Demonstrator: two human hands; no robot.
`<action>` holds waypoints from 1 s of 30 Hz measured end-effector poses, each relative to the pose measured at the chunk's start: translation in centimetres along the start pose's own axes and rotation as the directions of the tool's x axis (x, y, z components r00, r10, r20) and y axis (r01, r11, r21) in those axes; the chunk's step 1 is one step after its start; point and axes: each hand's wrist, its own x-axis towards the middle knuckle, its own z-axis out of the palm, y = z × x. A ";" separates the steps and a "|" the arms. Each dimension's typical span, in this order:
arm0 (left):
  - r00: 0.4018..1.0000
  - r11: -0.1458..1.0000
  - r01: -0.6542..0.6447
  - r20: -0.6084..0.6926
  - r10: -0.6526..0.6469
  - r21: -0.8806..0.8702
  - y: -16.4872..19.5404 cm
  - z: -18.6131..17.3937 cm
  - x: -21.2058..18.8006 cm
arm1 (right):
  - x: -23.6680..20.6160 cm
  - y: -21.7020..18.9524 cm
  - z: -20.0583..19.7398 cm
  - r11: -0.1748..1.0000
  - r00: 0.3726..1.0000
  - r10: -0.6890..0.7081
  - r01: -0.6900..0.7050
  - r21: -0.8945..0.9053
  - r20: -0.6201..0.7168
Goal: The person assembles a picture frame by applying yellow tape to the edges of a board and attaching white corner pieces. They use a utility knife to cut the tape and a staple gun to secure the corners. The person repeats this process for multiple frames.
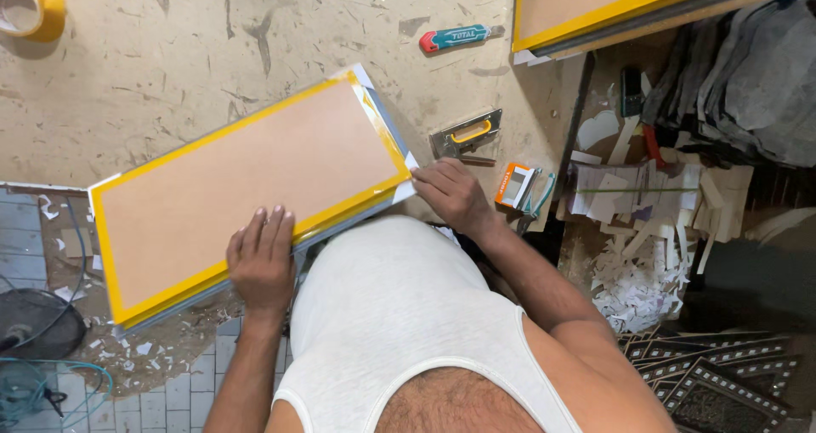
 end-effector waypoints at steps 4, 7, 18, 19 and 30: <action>0.992 1.000 -0.004 0.124 0.005 -0.007 -0.3 7.4 0.2 | -1.1 2.9 6.0 0.994 0.997 0.049 -0.042 -0.105 0.067; 0.953 0.979 -0.128 0.293 0.077 0.161 -0.5 9.5 1.3 | -2.1 4.5 8.6 0.987 0.988 0.099 -0.082 -0.138 0.116; 0.921 0.874 -0.194 0.225 0.319 -0.446 5.2 14.8 12.3 | -2.8 3.5 8.6 0.912 0.956 0.259 -0.195 -0.361 0.139; 0.916 0.884 -0.226 0.220 0.336 -0.409 5.6 15.3 12.7 | -2.9 3.5 7.9 0.897 0.947 0.278 -0.196 -0.397 0.160; 0.931 0.876 -0.242 0.156 0.331 -0.416 5.3 16.2 13.0 | -4.2 6.5 3.3 0.697 0.568 0.717 -0.583 -0.417 0.405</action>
